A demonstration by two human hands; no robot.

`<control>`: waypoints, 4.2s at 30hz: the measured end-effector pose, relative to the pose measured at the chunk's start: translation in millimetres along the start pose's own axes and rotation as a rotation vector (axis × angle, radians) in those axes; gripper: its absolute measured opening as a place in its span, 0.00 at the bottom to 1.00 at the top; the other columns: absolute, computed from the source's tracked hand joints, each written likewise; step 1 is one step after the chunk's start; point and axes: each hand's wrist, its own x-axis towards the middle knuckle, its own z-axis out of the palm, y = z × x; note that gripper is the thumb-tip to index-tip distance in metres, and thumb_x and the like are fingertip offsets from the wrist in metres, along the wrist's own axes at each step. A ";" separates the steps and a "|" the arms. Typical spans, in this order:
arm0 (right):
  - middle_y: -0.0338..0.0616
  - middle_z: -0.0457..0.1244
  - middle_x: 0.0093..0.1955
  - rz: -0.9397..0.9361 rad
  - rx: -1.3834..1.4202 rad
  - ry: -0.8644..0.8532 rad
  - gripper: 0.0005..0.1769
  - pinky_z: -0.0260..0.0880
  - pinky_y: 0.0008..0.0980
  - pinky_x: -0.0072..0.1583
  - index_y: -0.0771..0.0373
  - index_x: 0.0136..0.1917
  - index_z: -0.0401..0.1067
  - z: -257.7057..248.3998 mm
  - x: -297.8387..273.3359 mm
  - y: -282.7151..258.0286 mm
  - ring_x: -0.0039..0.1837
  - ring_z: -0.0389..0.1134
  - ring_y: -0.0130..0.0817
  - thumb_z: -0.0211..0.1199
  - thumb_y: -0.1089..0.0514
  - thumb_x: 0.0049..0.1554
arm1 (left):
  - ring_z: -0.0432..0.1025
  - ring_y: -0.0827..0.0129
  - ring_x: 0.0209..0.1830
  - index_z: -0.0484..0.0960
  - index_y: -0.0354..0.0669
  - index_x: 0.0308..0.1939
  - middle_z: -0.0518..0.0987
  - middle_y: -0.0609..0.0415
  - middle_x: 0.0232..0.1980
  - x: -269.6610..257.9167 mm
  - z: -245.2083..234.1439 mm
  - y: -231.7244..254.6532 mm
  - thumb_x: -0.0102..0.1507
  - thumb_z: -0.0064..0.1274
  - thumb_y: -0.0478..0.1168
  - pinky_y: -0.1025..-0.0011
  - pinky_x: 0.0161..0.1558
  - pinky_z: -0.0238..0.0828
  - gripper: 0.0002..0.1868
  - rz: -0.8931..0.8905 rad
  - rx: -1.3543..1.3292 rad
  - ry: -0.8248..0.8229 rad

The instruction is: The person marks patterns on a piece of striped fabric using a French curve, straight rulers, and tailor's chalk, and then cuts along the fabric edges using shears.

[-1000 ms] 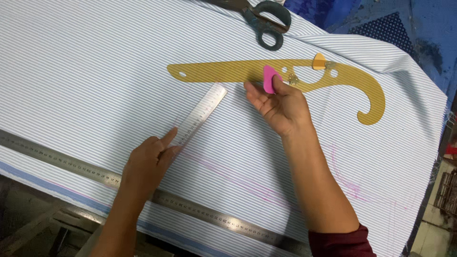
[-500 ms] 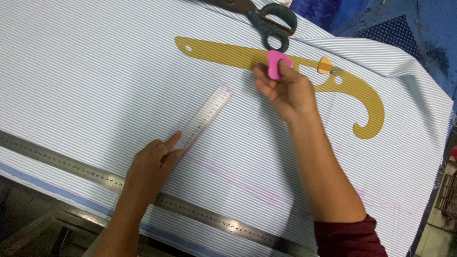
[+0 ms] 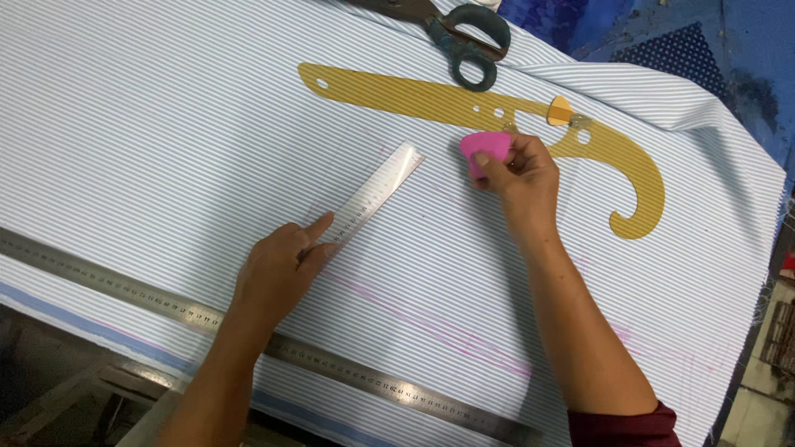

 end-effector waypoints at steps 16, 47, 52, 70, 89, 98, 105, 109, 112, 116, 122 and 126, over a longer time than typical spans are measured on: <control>0.47 0.69 0.38 -0.430 -0.508 -0.114 0.19 0.74 0.34 0.38 0.57 0.61 0.73 29.4 -7.2 7.4 0.36 0.71 0.39 0.72 0.65 0.58 | 0.75 0.69 0.29 0.83 0.43 0.59 0.78 0.49 0.33 4.6 -1.3 -0.9 0.71 0.53 0.46 0.70 0.27 0.71 0.17 0.021 0.022 -0.054; 0.49 0.68 0.37 -0.557 -0.482 -0.118 0.20 0.73 0.34 0.39 0.61 0.62 0.75 53.3 -1.7 -4.2 0.37 0.70 0.38 0.71 0.69 0.57 | 0.77 0.66 0.32 0.84 0.42 0.58 0.79 0.49 0.34 14.0 -15.8 -24.6 0.72 0.53 0.46 0.68 0.29 0.73 0.15 0.029 0.052 0.060; 0.50 0.68 0.37 -0.603 -0.483 -0.121 0.19 0.74 0.37 0.39 0.61 0.61 0.75 64.8 7.7 3.7 0.38 0.72 0.43 0.72 0.69 0.57 | 0.77 0.67 0.32 0.83 0.44 0.60 0.78 0.50 0.34 19.7 -12.6 -32.2 0.71 0.53 0.47 0.68 0.29 0.73 0.17 -0.022 0.060 0.018; 0.45 0.69 0.42 -0.828 -0.657 -0.176 0.17 0.76 0.39 0.45 0.60 0.57 0.78 73.8 11.1 0.6 0.44 0.73 0.45 0.74 0.68 0.54 | 0.79 0.66 0.37 0.78 0.49 0.68 0.79 0.50 0.38 19.5 -25.2 -11.2 0.74 0.46 0.51 0.69 0.32 0.77 0.22 -0.102 0.236 -0.078; 0.58 0.65 0.65 -0.459 -0.448 -0.014 0.07 0.72 0.42 0.67 0.64 0.54 0.68 -42.1 -218.9 -87.7 0.67 0.70 0.49 0.52 0.60 0.65 | 0.88 0.56 0.35 0.70 0.48 0.44 0.73 0.57 0.37 73.8 -105.5 61.0 0.75 0.50 0.47 0.68 0.32 0.89 0.10 -0.102 -1.085 0.431; 0.38 0.71 0.40 0.008 -0.654 -0.056 0.17 0.66 0.30 0.41 0.59 0.52 0.69 -158.3 -185.7 -16.9 0.38 0.70 0.30 0.53 0.44 0.64 | 0.82 0.46 0.40 0.68 0.33 0.51 0.71 0.50 0.37 -13.1 30.1 63.3 0.76 0.46 0.40 0.57 0.45 0.89 0.11 -0.553 -1.333 0.466; 0.35 0.70 0.37 -0.146 -0.478 -0.150 0.09 0.69 0.24 0.43 0.58 0.50 0.70 -174.2 -152.1 -19.0 0.39 0.70 0.24 0.57 0.51 0.65 | 0.82 0.50 0.40 0.73 0.44 0.41 0.84 0.41 0.44 -27.8 85.3 91.8 0.65 0.59 0.37 0.61 0.41 0.81 0.09 -0.574 -1.239 0.147; 0.43 0.68 0.45 -0.323 -0.630 0.067 0.05 0.66 0.34 0.51 0.59 0.50 0.79 -212.6 -104.0 0.2 0.45 0.66 0.36 0.68 0.57 0.63 | 0.83 0.51 0.41 0.71 0.51 0.43 0.85 0.41 0.45 6.8 84.7 56.6 0.70 0.54 0.32 0.59 0.43 0.84 0.08 -0.425 -1.272 0.176; 0.42 0.66 0.43 -0.278 -0.639 0.086 0.05 0.65 0.31 0.49 0.59 0.51 0.80 -219.6 -87.8 -7.5 0.44 0.65 0.34 0.71 0.58 0.61 | 0.84 0.52 0.41 0.72 0.53 0.43 0.85 0.41 0.44 25.9 79.8 45.1 0.69 0.57 0.34 0.61 0.41 0.86 0.10 -0.369 -1.294 0.218; 0.35 0.70 0.49 -0.266 -0.638 -0.104 0.07 0.64 0.23 0.52 0.54 0.55 0.81 -213.6 -79.8 -19.4 0.49 0.66 0.25 0.66 0.57 0.63 | 0.84 0.54 0.39 0.70 0.49 0.42 0.84 0.42 0.43 27.0 65.9 64.8 0.65 0.62 0.34 0.66 0.42 0.86 0.13 -0.499 -1.221 0.284; 0.38 0.68 0.47 -0.426 -0.668 -0.228 0.06 0.66 0.27 0.53 0.59 0.55 0.79 -219.2 -69.8 -13.4 0.49 0.67 0.30 0.64 0.60 0.65 | 0.84 0.57 0.40 0.67 0.49 0.47 0.83 0.43 0.44 20.0 65.4 70.2 0.67 0.60 0.36 0.68 0.44 0.87 0.15 -0.440 -1.149 0.327; 0.35 0.68 0.47 -0.368 -0.711 -0.227 0.06 0.63 0.25 0.54 0.55 0.54 0.80 -217.7 -69.6 -16.0 0.48 0.65 0.28 0.64 0.59 0.65 | 0.84 0.55 0.37 0.65 0.51 0.48 0.84 0.42 0.42 25.8 71.6 59.4 0.69 0.58 0.34 0.64 0.41 0.86 0.15 -0.384 -1.178 0.342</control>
